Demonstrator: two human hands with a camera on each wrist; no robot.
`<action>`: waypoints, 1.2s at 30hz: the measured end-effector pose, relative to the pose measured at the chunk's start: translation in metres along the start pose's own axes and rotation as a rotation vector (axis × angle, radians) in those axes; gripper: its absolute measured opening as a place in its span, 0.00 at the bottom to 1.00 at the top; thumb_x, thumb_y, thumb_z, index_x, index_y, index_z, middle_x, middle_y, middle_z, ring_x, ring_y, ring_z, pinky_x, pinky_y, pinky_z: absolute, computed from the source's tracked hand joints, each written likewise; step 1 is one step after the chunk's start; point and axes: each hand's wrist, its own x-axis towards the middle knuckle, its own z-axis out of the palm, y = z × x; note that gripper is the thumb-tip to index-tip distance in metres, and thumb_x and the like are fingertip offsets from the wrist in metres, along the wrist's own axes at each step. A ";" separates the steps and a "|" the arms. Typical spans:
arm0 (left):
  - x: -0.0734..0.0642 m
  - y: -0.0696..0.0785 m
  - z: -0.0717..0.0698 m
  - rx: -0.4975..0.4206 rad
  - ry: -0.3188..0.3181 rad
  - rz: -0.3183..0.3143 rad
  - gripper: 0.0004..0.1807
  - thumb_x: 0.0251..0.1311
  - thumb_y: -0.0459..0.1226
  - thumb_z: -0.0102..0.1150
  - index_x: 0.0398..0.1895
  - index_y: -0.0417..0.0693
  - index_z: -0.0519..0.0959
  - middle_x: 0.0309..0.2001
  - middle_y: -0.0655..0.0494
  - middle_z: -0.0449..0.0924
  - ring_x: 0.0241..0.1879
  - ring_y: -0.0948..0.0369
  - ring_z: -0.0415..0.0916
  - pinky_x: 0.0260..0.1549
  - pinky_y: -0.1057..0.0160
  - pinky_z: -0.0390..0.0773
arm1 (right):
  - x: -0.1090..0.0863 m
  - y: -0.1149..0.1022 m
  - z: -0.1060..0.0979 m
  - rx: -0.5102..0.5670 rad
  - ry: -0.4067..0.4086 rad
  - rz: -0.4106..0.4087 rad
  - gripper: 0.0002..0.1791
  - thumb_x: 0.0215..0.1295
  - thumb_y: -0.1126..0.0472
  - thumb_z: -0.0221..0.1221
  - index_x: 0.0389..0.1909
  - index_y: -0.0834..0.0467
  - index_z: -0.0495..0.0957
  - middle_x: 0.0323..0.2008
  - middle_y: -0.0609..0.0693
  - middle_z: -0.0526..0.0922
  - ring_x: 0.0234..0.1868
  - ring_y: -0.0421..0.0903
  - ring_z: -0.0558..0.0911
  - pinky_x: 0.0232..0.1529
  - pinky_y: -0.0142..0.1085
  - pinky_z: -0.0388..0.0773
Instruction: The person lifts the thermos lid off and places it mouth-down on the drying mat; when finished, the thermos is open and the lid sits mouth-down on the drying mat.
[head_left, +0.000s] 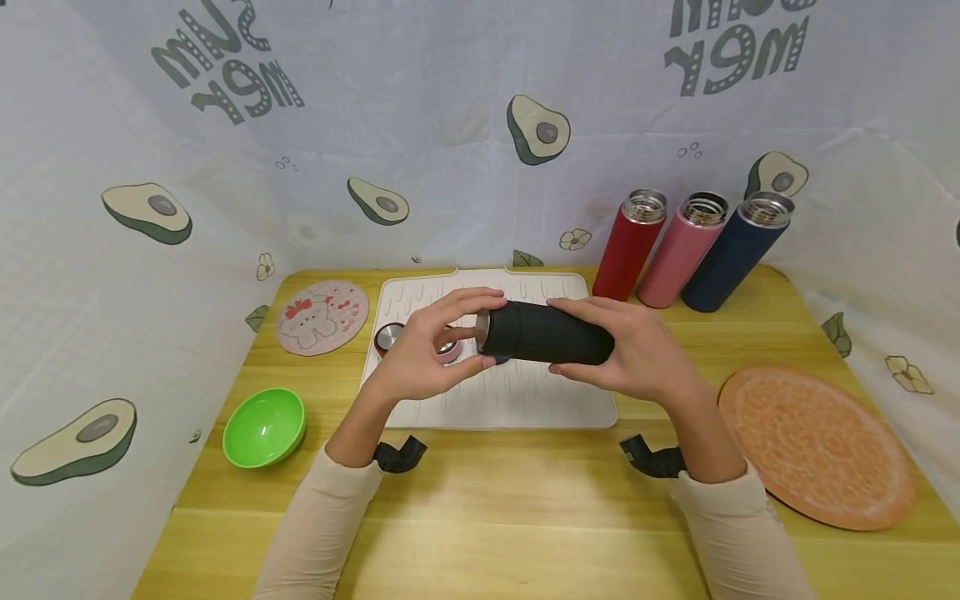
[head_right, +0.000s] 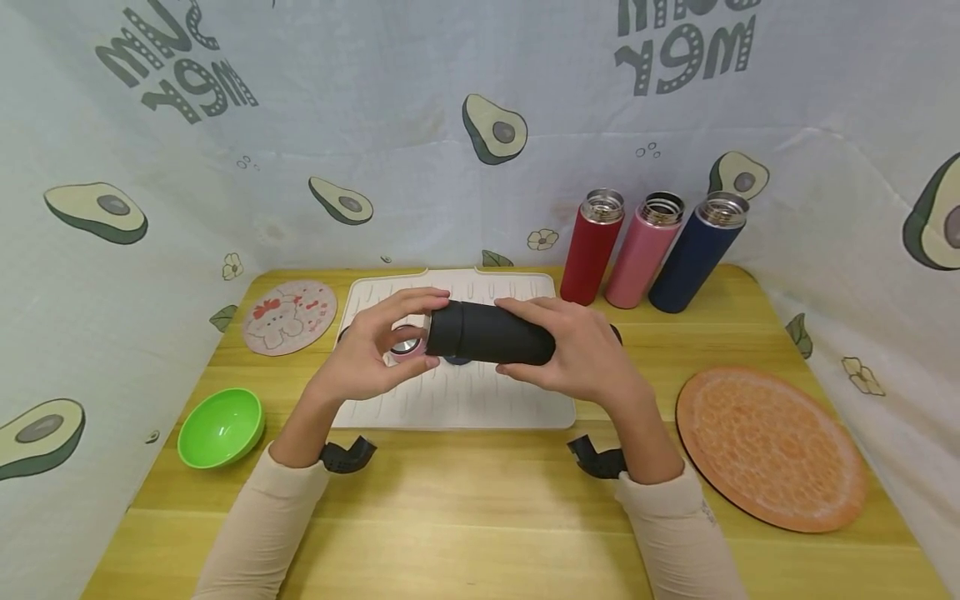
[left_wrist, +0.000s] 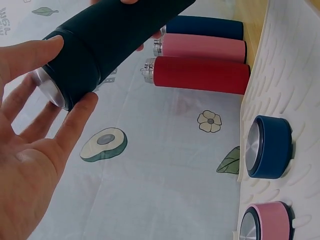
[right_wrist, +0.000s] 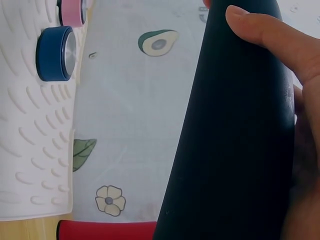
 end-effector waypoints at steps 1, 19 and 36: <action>0.000 0.000 0.000 0.010 0.010 -0.016 0.35 0.59 0.31 0.73 0.70 0.51 0.74 0.70 0.56 0.72 0.62 0.57 0.78 0.56 0.59 0.84 | 0.000 0.000 0.000 -0.006 0.004 -0.002 0.45 0.42 0.47 0.83 0.67 0.45 0.79 0.51 0.53 0.86 0.43 0.49 0.83 0.39 0.46 0.85; 0.000 -0.003 0.004 0.092 0.084 -0.179 0.37 0.60 0.51 0.73 0.73 0.63 0.70 0.67 0.59 0.75 0.58 0.60 0.81 0.54 0.60 0.85 | 0.001 -0.006 0.001 -0.115 0.064 -0.027 0.45 0.39 0.45 0.83 0.64 0.45 0.81 0.49 0.55 0.86 0.43 0.52 0.82 0.38 0.46 0.84; 0.000 -0.003 -0.001 0.046 -0.031 0.025 0.35 0.58 0.30 0.73 0.70 0.51 0.73 0.71 0.54 0.71 0.65 0.57 0.75 0.55 0.59 0.85 | 0.000 -0.005 0.001 -0.019 0.012 -0.007 0.46 0.41 0.47 0.83 0.67 0.44 0.79 0.52 0.53 0.86 0.43 0.50 0.84 0.40 0.46 0.85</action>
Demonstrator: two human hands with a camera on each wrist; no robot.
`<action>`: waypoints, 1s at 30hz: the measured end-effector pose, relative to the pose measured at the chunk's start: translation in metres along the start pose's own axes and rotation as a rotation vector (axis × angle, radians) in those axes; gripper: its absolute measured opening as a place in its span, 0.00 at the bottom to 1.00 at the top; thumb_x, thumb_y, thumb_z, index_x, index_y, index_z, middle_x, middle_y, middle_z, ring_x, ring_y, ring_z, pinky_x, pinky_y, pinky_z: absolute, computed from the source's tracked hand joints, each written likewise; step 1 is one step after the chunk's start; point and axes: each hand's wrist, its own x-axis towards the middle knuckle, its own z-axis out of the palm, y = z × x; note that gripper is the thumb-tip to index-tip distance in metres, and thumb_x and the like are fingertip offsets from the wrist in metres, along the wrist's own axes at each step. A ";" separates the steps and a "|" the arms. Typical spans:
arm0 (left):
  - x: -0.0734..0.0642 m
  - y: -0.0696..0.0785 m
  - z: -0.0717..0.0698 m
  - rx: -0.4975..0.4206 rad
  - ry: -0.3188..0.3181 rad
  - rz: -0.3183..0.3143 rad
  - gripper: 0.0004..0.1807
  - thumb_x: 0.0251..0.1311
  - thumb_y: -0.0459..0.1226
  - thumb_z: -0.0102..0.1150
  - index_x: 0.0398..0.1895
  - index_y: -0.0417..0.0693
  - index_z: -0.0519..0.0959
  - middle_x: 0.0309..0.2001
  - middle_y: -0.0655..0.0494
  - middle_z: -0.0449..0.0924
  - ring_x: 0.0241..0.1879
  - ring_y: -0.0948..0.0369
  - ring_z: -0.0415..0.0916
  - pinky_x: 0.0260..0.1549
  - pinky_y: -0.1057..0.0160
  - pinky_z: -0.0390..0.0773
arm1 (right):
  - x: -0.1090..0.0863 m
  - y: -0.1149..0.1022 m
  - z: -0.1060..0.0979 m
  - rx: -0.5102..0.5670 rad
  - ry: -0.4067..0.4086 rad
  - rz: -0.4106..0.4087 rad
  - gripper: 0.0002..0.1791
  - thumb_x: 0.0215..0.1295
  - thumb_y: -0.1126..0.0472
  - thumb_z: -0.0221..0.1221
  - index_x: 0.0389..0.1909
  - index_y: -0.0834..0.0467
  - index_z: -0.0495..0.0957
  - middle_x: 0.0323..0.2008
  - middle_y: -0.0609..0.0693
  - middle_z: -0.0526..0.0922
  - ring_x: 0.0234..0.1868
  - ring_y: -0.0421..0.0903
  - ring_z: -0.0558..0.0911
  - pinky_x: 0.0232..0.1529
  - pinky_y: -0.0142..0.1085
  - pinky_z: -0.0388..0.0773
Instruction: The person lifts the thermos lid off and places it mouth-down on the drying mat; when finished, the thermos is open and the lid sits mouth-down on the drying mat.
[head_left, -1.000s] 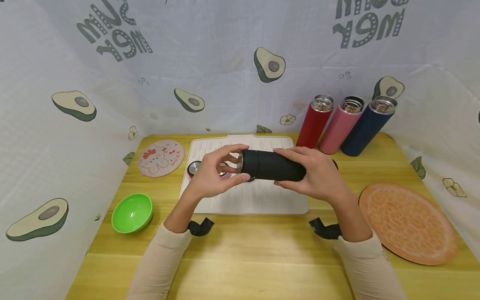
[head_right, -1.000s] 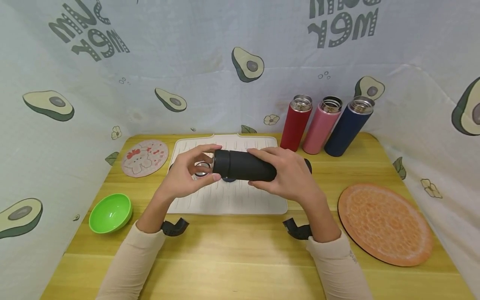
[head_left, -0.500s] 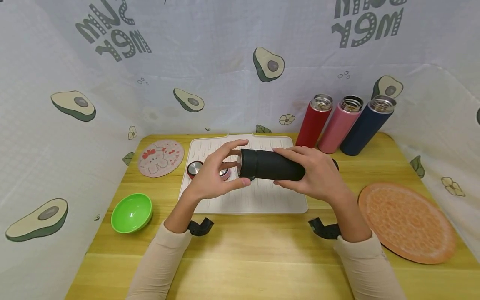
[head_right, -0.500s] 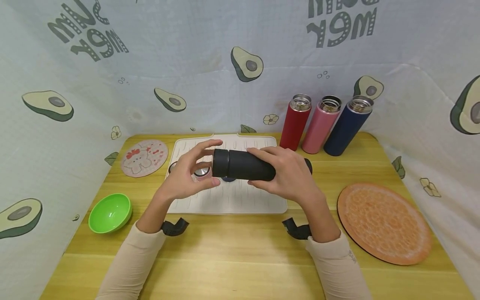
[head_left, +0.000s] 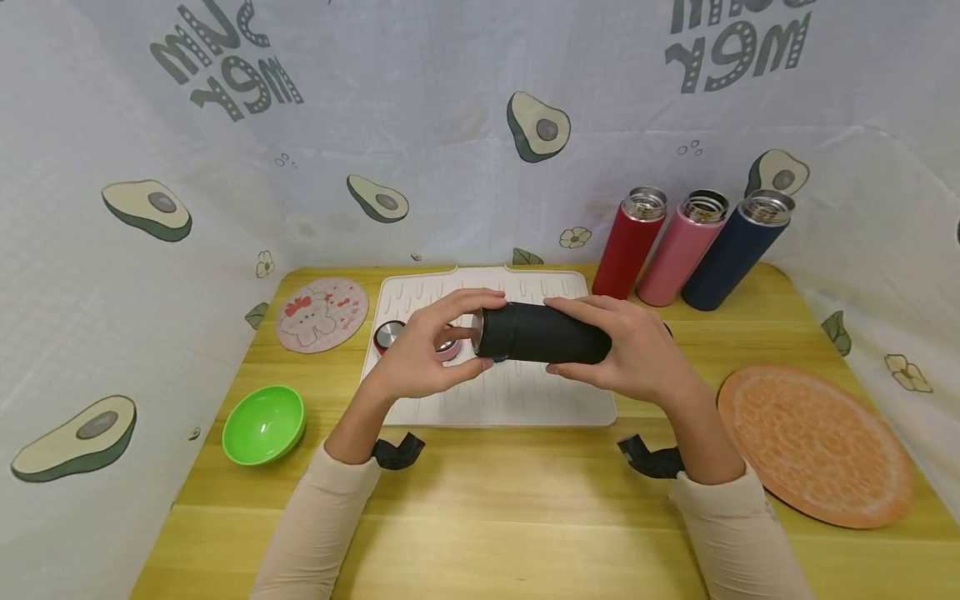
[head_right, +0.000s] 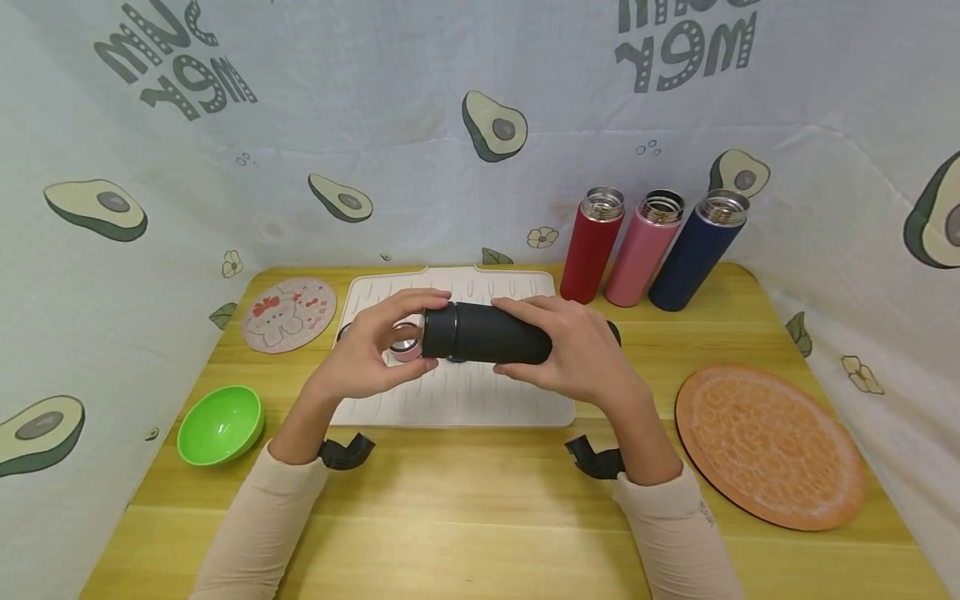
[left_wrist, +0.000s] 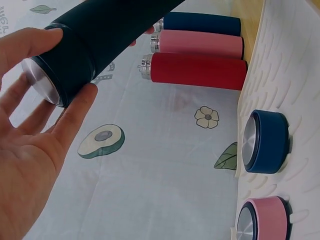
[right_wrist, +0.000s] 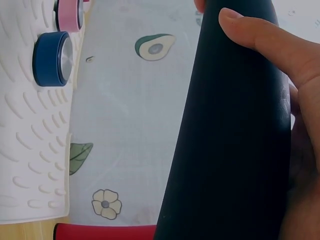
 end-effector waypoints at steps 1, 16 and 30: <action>0.000 0.000 0.000 0.005 0.008 -0.018 0.35 0.58 0.31 0.73 0.70 0.52 0.74 0.70 0.55 0.73 0.62 0.58 0.77 0.54 0.60 0.85 | 0.000 0.000 0.000 -0.001 -0.002 0.003 0.45 0.41 0.47 0.83 0.67 0.44 0.79 0.52 0.53 0.86 0.44 0.50 0.84 0.40 0.46 0.85; -0.001 0.001 0.002 0.008 0.135 -0.304 0.29 0.60 0.48 0.74 0.65 0.62 0.77 0.52 0.53 0.85 0.43 0.60 0.88 0.43 0.61 0.89 | 0.002 -0.002 0.001 -0.060 0.011 0.003 0.45 0.41 0.45 0.83 0.66 0.45 0.79 0.51 0.54 0.86 0.42 0.51 0.82 0.38 0.44 0.84; 0.001 -0.003 0.002 0.035 -0.002 -0.012 0.38 0.54 0.30 0.76 0.71 0.51 0.73 0.77 0.51 0.64 0.73 0.57 0.67 0.61 0.53 0.82 | 0.001 0.003 0.002 -0.058 0.014 0.018 0.45 0.41 0.45 0.83 0.66 0.45 0.80 0.50 0.54 0.86 0.43 0.51 0.83 0.39 0.46 0.84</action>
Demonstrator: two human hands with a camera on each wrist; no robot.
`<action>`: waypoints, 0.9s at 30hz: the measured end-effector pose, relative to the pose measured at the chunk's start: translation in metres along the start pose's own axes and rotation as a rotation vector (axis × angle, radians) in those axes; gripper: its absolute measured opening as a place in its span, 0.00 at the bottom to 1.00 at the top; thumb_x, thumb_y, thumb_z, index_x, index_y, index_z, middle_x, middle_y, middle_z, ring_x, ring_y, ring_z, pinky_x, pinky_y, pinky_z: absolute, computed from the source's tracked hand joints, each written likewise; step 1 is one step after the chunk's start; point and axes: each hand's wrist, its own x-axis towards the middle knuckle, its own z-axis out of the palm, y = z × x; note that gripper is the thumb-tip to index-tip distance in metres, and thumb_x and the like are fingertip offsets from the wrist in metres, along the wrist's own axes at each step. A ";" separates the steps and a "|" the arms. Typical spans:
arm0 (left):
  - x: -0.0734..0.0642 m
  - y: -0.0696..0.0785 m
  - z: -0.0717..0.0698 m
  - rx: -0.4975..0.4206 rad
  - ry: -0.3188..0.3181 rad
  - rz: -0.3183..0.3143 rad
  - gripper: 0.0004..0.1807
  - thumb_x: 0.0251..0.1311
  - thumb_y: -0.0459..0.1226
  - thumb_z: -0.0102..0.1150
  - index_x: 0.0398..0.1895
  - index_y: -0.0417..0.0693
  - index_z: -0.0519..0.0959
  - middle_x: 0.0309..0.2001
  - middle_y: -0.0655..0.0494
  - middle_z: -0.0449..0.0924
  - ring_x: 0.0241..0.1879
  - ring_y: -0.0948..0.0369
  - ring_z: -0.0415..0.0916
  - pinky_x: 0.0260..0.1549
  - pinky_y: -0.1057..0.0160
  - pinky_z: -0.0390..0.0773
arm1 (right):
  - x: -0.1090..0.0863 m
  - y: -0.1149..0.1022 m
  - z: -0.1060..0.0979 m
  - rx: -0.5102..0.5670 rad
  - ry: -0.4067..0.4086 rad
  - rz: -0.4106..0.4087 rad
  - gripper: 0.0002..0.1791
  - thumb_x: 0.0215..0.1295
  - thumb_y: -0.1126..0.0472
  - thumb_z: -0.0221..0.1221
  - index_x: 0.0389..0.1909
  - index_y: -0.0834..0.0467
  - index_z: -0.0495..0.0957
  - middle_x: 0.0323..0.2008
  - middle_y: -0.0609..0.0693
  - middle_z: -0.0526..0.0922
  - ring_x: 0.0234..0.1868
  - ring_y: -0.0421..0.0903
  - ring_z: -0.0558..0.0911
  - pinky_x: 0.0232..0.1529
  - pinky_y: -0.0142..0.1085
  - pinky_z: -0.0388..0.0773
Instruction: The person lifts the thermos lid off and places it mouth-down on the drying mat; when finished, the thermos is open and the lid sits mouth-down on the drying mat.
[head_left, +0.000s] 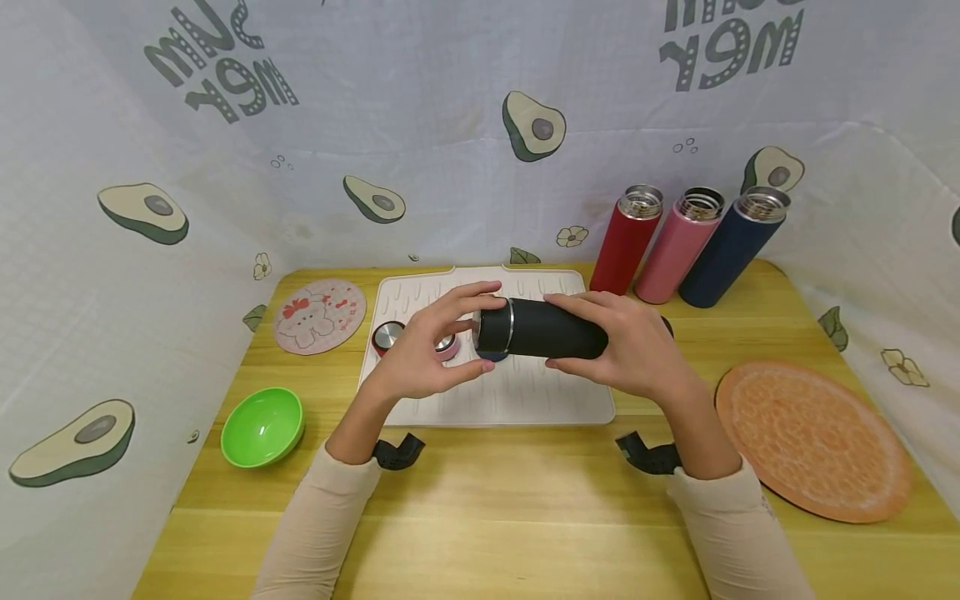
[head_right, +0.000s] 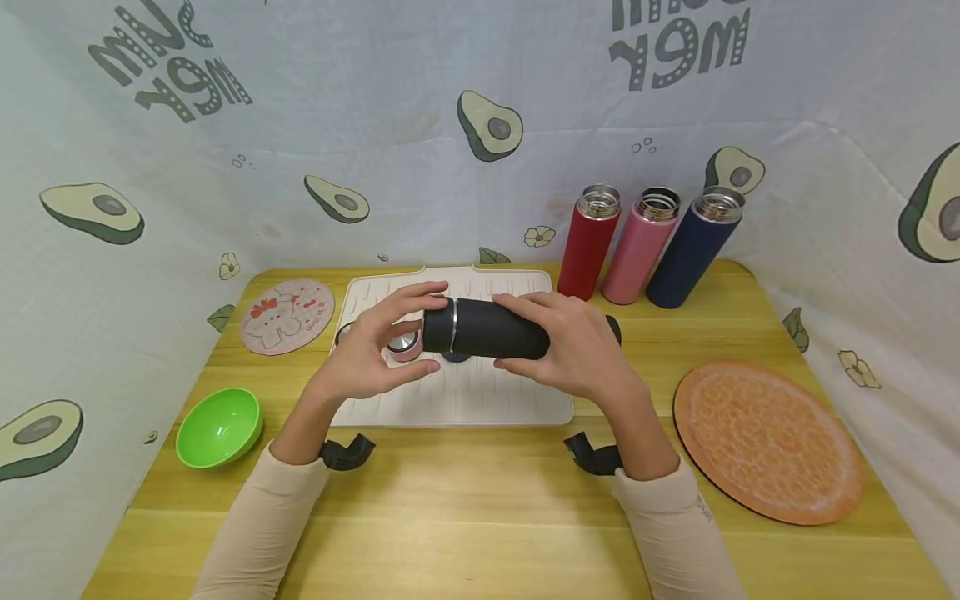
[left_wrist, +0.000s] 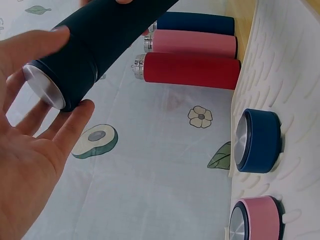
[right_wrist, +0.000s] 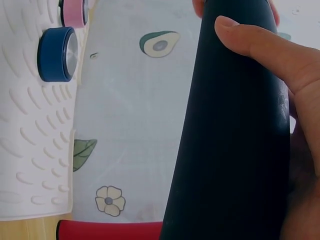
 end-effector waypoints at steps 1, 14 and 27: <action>0.000 0.000 0.000 -0.004 -0.005 0.004 0.37 0.55 0.28 0.74 0.70 0.50 0.74 0.76 0.51 0.65 0.73 0.57 0.68 0.60 0.54 0.82 | 0.000 0.000 0.000 0.002 -0.001 0.000 0.45 0.41 0.45 0.83 0.66 0.45 0.80 0.51 0.54 0.86 0.43 0.51 0.83 0.39 0.46 0.84; -0.001 -0.006 0.001 -0.030 0.028 -0.077 0.36 0.57 0.31 0.73 0.70 0.54 0.74 0.65 0.55 0.76 0.58 0.58 0.80 0.51 0.61 0.87 | -0.001 -0.001 0.000 0.002 -0.015 0.015 0.45 0.41 0.45 0.83 0.66 0.44 0.80 0.53 0.55 0.86 0.44 0.52 0.83 0.40 0.46 0.84; -0.003 -0.003 0.000 -0.066 0.154 -0.210 0.31 0.62 0.40 0.69 0.69 0.54 0.75 0.53 0.49 0.82 0.42 0.56 0.85 0.43 0.60 0.89 | -0.001 0.000 -0.001 -0.013 0.012 0.026 0.44 0.42 0.47 0.82 0.66 0.45 0.79 0.50 0.56 0.86 0.43 0.53 0.83 0.39 0.48 0.84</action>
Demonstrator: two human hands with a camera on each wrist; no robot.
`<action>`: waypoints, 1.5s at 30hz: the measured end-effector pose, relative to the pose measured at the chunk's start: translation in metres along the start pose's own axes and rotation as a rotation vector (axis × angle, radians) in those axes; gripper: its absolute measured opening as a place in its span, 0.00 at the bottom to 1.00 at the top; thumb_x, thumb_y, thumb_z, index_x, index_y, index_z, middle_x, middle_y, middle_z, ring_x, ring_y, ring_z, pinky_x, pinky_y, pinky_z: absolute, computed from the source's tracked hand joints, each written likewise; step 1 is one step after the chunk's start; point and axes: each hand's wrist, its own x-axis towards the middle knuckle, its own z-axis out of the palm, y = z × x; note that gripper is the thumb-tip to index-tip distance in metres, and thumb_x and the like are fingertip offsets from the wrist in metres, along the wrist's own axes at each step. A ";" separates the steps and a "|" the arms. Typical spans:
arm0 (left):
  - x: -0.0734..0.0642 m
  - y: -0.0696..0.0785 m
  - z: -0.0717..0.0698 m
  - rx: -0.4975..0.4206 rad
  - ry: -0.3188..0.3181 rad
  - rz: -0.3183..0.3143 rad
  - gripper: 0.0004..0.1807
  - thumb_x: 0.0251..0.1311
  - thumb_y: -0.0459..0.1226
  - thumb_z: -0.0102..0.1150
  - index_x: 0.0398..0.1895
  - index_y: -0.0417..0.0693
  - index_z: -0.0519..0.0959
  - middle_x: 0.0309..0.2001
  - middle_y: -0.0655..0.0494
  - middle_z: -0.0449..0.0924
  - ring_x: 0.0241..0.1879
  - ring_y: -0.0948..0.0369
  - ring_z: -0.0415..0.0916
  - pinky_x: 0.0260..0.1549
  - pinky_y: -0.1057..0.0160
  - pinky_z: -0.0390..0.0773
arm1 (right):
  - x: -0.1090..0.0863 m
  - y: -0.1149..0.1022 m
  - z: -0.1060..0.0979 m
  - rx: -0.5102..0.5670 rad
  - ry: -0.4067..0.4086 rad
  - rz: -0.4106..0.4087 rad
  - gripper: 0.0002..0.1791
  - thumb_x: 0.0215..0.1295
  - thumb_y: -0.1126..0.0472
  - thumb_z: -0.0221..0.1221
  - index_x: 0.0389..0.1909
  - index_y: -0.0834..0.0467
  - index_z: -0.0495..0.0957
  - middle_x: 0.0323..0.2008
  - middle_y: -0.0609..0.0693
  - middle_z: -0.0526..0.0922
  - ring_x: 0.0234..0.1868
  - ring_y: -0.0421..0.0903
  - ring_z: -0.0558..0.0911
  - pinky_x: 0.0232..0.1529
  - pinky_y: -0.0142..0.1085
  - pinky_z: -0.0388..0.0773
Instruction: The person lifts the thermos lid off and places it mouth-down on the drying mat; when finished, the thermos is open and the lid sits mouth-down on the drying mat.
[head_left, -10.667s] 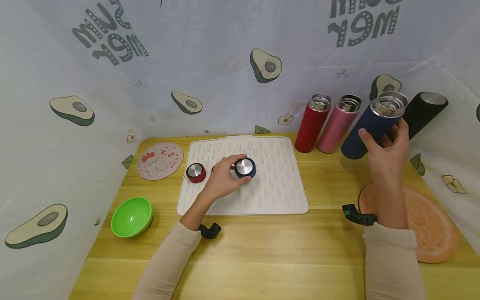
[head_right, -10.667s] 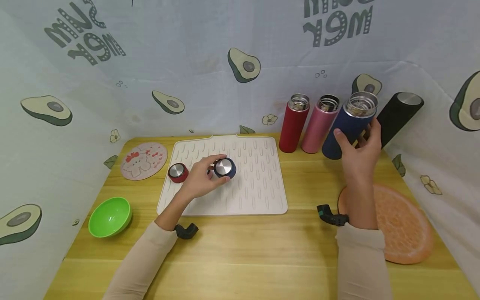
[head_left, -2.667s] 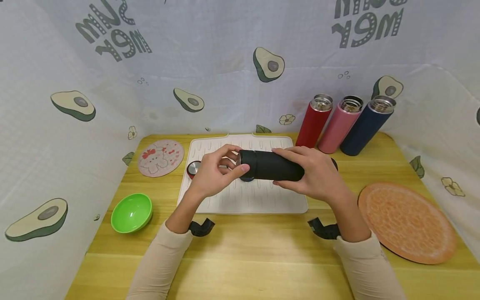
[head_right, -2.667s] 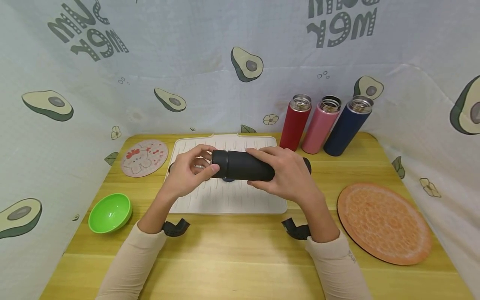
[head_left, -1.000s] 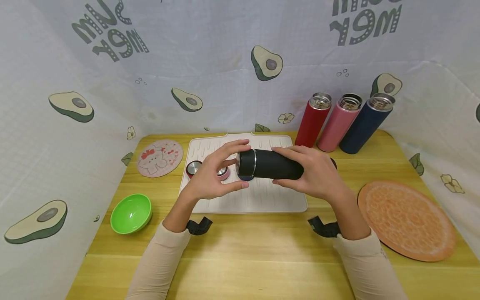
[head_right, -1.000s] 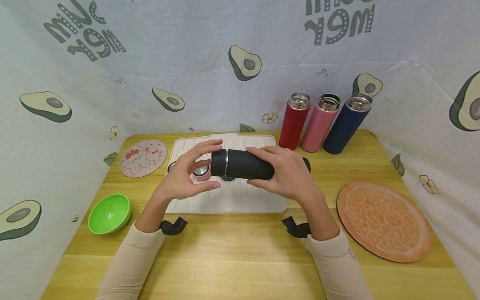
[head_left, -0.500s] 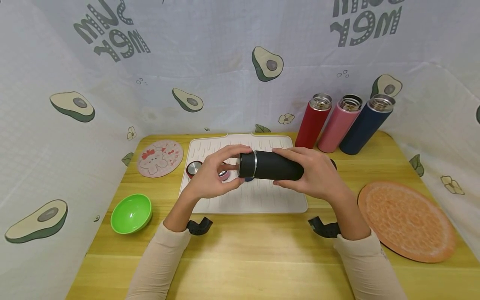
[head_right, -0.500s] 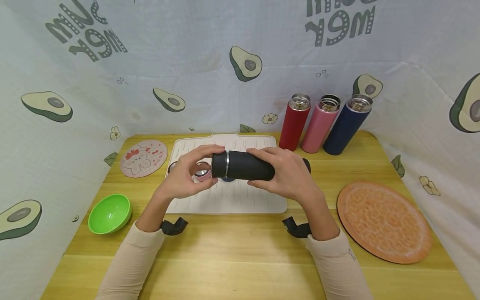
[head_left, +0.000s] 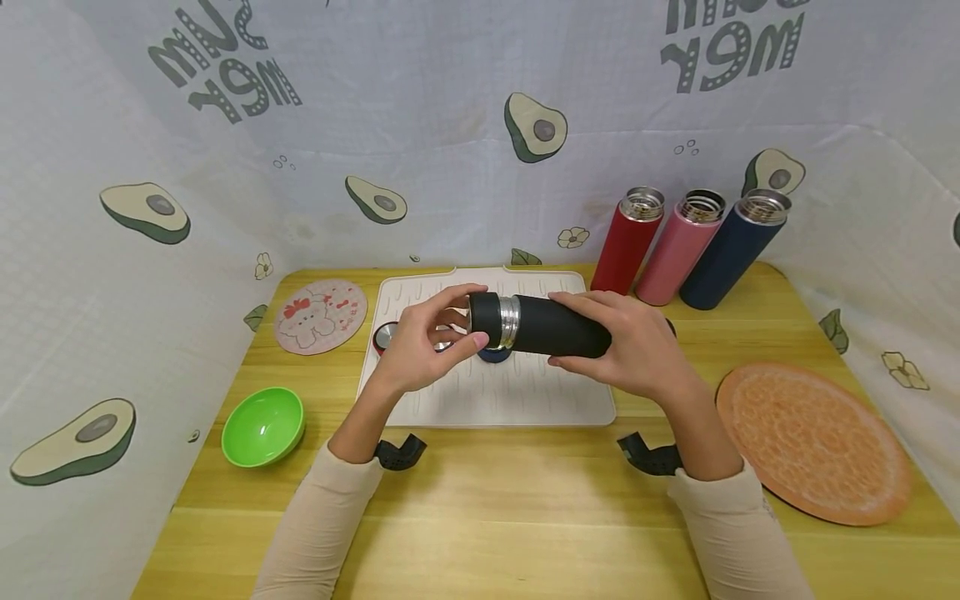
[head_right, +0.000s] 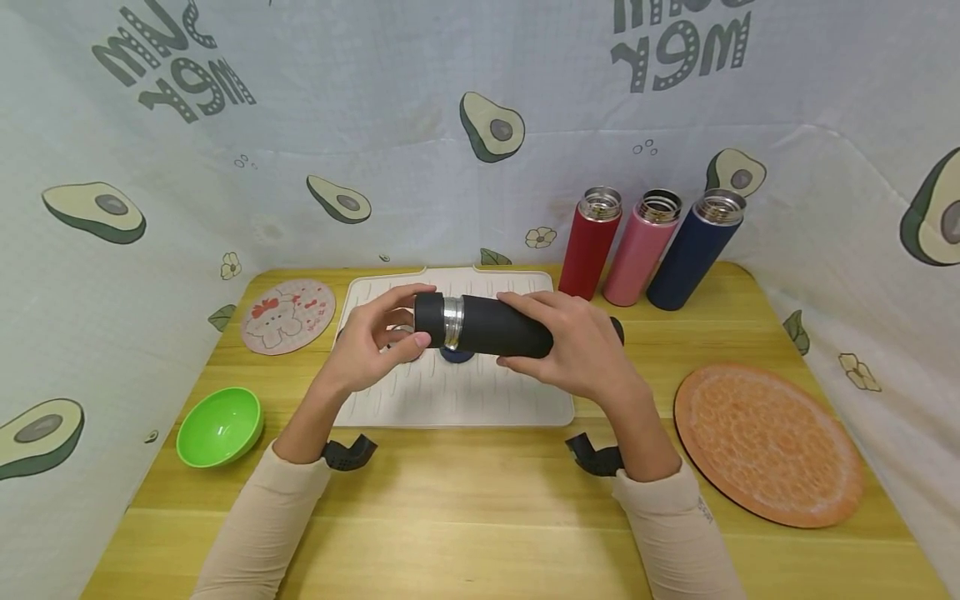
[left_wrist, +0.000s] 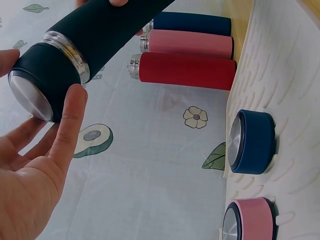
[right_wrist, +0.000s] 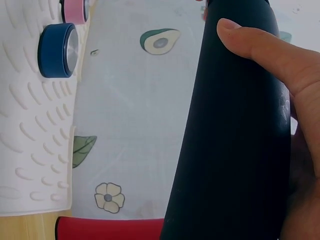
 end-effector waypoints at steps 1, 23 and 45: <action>0.000 0.000 0.000 -0.004 0.007 0.002 0.31 0.62 0.40 0.68 0.69 0.55 0.75 0.53 0.48 0.82 0.42 0.56 0.85 0.43 0.60 0.89 | 0.000 0.001 0.000 0.000 0.003 0.002 0.45 0.42 0.47 0.82 0.66 0.44 0.79 0.50 0.56 0.86 0.44 0.53 0.83 0.39 0.48 0.84; 0.007 -0.014 0.016 0.002 0.094 -0.003 0.34 0.55 0.39 0.75 0.65 0.50 0.71 0.60 0.55 0.78 0.58 0.59 0.78 0.49 0.60 0.86 | -0.011 0.043 -0.030 0.197 0.288 0.090 0.50 0.38 0.71 0.82 0.68 0.49 0.77 0.61 0.55 0.81 0.60 0.40 0.76 0.58 0.17 0.65; 0.022 -0.038 0.043 0.258 0.094 -0.026 0.36 0.55 0.44 0.77 0.68 0.56 0.75 0.61 0.59 0.80 0.59 0.62 0.76 0.56 0.61 0.82 | -0.046 0.105 -0.082 0.473 0.446 0.655 0.41 0.65 0.66 0.68 0.76 0.38 0.66 0.66 0.35 0.71 0.66 0.45 0.72 0.55 0.22 0.76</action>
